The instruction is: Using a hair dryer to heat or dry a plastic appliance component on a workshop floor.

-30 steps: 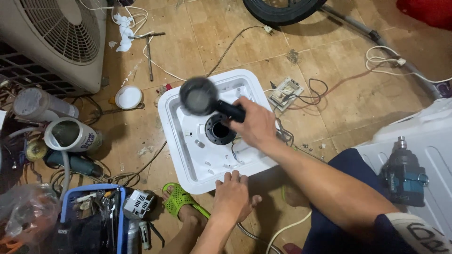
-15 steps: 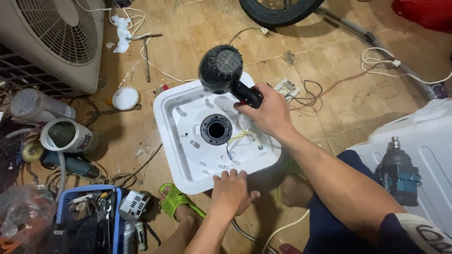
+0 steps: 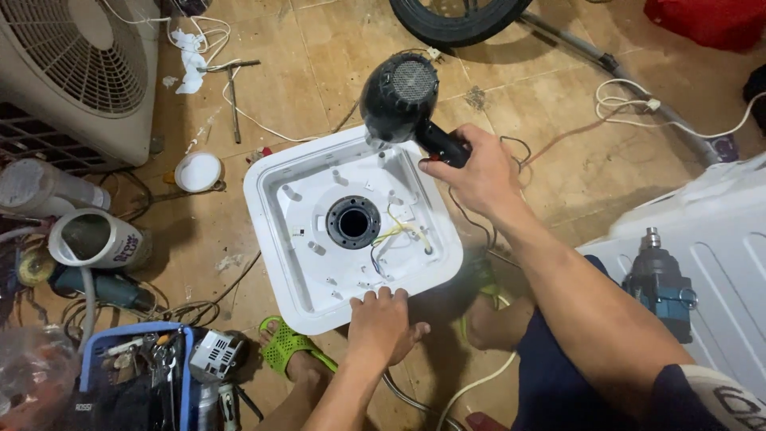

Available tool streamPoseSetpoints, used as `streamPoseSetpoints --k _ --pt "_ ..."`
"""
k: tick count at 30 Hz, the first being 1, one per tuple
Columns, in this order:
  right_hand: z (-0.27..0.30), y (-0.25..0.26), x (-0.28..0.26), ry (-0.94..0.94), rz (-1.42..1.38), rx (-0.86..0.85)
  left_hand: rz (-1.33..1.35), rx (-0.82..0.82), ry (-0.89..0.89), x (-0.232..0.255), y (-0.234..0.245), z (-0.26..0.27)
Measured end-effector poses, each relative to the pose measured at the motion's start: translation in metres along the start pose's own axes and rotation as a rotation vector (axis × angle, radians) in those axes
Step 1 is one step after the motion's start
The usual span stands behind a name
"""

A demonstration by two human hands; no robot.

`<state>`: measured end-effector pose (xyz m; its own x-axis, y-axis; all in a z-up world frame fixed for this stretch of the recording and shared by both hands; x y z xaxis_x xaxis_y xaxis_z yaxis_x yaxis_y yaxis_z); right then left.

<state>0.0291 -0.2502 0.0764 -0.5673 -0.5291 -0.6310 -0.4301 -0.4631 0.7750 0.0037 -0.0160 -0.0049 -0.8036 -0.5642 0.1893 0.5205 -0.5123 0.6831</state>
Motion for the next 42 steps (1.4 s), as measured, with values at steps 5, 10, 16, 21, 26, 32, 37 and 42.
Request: streamPoseSetpoints --k 5,10,16,21,26,32,37,42 --pt "-0.004 0.014 0.01 -0.047 -0.042 -0.014 -0.101 0.046 0.0 0.0 -0.007 -0.007" --pt "0.003 0.04 0.0 -0.097 -0.086 -0.059 -0.092 0.088 0.004 0.001 -0.008 -0.006" --pt "0.006 0.051 0.012 -0.093 -0.105 -0.093 -0.126 0.076 -0.002 0.0 -0.013 -0.011" --pt "0.01 0.053 0.02 -0.099 -0.083 -0.11 -0.124 -0.011 0.004 0.006 0.008 0.003" --pt "0.01 0.05 0.041 -0.034 -0.16 -0.047 0.002 0.093 -0.001 0.006 0.014 0.011" --pt "0.014 0.054 0.034 -0.018 -0.144 -0.06 -0.003 0.096 -0.001 0.005 0.013 0.011" --pt "0.015 0.059 0.03 -0.045 -0.101 -0.096 0.001 0.106 0.005 0.005 0.011 0.01" --pt "0.013 0.061 0.035 -0.06 -0.026 -0.136 0.002 0.102 -0.008 0.006 0.012 0.011"
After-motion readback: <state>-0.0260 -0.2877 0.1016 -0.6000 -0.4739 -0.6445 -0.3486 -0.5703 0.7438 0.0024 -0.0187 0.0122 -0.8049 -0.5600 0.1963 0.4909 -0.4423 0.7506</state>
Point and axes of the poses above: each hand's wrist, its own z-axis away from the middle knuckle, its own y-axis out of the back of the hand, x = y × z, the point moved 1 cm from there along -z, towards the middle knuckle, and after that the axes turned 7 degrees about -z, right-handed, at the moved point
